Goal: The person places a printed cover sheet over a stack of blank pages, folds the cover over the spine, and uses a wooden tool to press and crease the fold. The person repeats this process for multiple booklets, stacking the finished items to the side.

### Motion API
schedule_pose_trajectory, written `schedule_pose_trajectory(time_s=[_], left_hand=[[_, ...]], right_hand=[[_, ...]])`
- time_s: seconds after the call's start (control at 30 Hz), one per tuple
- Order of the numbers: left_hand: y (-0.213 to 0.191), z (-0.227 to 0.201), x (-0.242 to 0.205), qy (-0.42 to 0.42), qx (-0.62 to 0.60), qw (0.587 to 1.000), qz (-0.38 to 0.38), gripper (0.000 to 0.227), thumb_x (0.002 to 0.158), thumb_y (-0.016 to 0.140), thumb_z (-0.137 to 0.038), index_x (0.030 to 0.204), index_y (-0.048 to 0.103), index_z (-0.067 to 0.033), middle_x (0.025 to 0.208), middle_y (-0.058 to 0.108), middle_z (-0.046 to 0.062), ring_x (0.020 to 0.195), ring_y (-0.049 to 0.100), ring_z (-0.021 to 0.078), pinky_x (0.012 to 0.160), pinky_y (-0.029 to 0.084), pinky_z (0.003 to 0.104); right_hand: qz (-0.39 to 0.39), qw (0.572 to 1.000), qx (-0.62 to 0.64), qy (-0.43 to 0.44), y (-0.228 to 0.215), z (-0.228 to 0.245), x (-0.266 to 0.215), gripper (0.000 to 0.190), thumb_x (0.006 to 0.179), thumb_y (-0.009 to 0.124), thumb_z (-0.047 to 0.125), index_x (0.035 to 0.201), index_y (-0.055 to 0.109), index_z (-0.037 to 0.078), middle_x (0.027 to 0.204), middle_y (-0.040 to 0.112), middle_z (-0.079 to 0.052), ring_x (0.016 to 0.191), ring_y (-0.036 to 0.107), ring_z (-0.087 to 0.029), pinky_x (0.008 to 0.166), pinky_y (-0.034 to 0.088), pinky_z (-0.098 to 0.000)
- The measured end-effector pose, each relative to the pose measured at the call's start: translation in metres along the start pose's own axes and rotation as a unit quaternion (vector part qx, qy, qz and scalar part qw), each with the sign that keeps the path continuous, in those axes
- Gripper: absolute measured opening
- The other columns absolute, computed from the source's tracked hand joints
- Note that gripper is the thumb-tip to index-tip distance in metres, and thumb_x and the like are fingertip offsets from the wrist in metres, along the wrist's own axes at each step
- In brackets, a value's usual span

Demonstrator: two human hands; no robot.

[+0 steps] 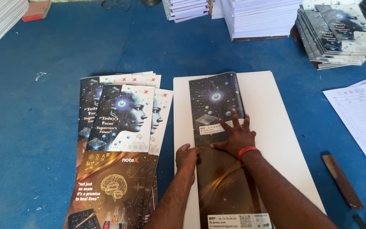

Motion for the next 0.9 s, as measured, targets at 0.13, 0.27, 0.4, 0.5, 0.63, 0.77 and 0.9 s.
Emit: schedule_pose_trajectory(time_s=[0.13, 0.27, 0.4, 0.5, 0.63, 0.77, 0.9], left_hand=[[0.002, 0.002, 0.009, 0.025, -0.020, 0.999, 0.003, 0.071, 0.080, 0.073, -0.007, 0.146, 0.050, 0.0027, 0.118, 0.073, 0.019, 0.093, 0.068, 0.0200, 0.077, 0.056, 0.029], [-0.005, 0.011, 0.017, 0.033, 0.005, 0.999, -0.029, 0.056, 0.082, 0.068, -0.007, 0.136, 0.062, 0.0034, 0.113, 0.076, 0.017, 0.091, 0.071, 0.0197, 0.076, 0.056, 0.030], [-0.006, 0.009, 0.017, 0.056, 0.019, 0.998, -0.030, 0.051, 0.082, 0.068, -0.006, 0.132, 0.065, 0.0040, 0.112, 0.075, 0.016, 0.096, 0.072, 0.0186, 0.083, 0.057, 0.029], [-0.001, 0.009, 0.015, 0.052, 0.053, 0.997, 0.001, 0.051, 0.081, 0.067, -0.006, 0.131, 0.066, 0.0027, 0.113, 0.075, 0.016, 0.099, 0.073, 0.0205, 0.087, 0.059, 0.031], [0.010, -0.003, 0.014, 0.136, 0.205, 0.969, 0.000, 0.051, 0.079, 0.071, -0.010, 0.128, 0.068, 0.0029, 0.122, 0.071, 0.022, 0.112, 0.069, 0.0302, 0.098, 0.055, 0.037], [0.031, -0.002, 0.003, 0.211, 0.407, 0.889, 0.012, 0.041, 0.081, 0.070, -0.010, 0.120, 0.063, 0.0029, 0.141, 0.045, 0.021, 0.127, 0.046, 0.0406, 0.108, 0.044, 0.046], [0.036, -0.005, -0.004, 0.239, 0.434, 0.869, 0.012, 0.041, 0.082, 0.072, -0.012, 0.118, 0.061, 0.0046, 0.141, 0.041, 0.022, 0.128, 0.043, 0.0408, 0.111, 0.042, 0.047]], right_hand=[[0.008, 1.000, 0.012, 0.012, 0.002, 0.000, 0.001, 0.112, 0.059, 0.084, 0.078, 0.155, 0.039, 0.039, 0.171, 0.004, -0.002, 0.154, -0.003, -0.046, 0.107, 0.038, -0.0733], [0.009, 1.000, 0.026, 0.016, 0.002, -0.002, 0.001, 0.113, 0.058, 0.083, 0.078, 0.154, 0.039, 0.040, 0.171, 0.004, -0.002, 0.155, -0.003, -0.045, 0.108, 0.040, -0.0718], [0.014, 1.000, 0.017, 0.016, 0.002, -0.002, 0.001, 0.113, 0.059, 0.082, 0.080, 0.155, 0.037, 0.040, 0.171, 0.002, -0.001, 0.155, -0.004, -0.045, 0.108, 0.039, -0.0730], [0.024, 1.000, 0.006, 0.019, 0.004, -0.001, 0.002, 0.114, 0.060, 0.081, 0.080, 0.156, 0.036, 0.041, 0.171, 0.002, -0.002, 0.155, -0.004, -0.046, 0.108, 0.039, -0.0728], [0.023, 1.000, 0.013, 0.016, 0.004, -0.001, 0.004, 0.113, 0.060, 0.082, 0.080, 0.156, 0.036, 0.041, 0.171, 0.002, -0.002, 0.155, -0.005, -0.046, 0.110, 0.035, -0.0746], [0.020, 0.999, 0.022, 0.015, 0.004, -0.001, 0.002, 0.111, 0.061, 0.082, 0.079, 0.155, 0.038, 0.040, 0.172, 0.004, -0.002, 0.155, -0.005, -0.045, 0.110, 0.034, -0.0750], [0.022, 0.999, 0.021, 0.014, 0.004, -0.001, 0.002, 0.111, 0.060, 0.082, 0.078, 0.155, 0.038, 0.040, 0.172, 0.004, -0.003, 0.155, -0.004, -0.046, 0.110, 0.035, -0.0743]])
Point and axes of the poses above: each hand's wrist, its own x-axis towards the middle knuckle, its own y-axis out of the palm, z = x × y, the point moved 9 cm from there along x, towards the middle knuckle
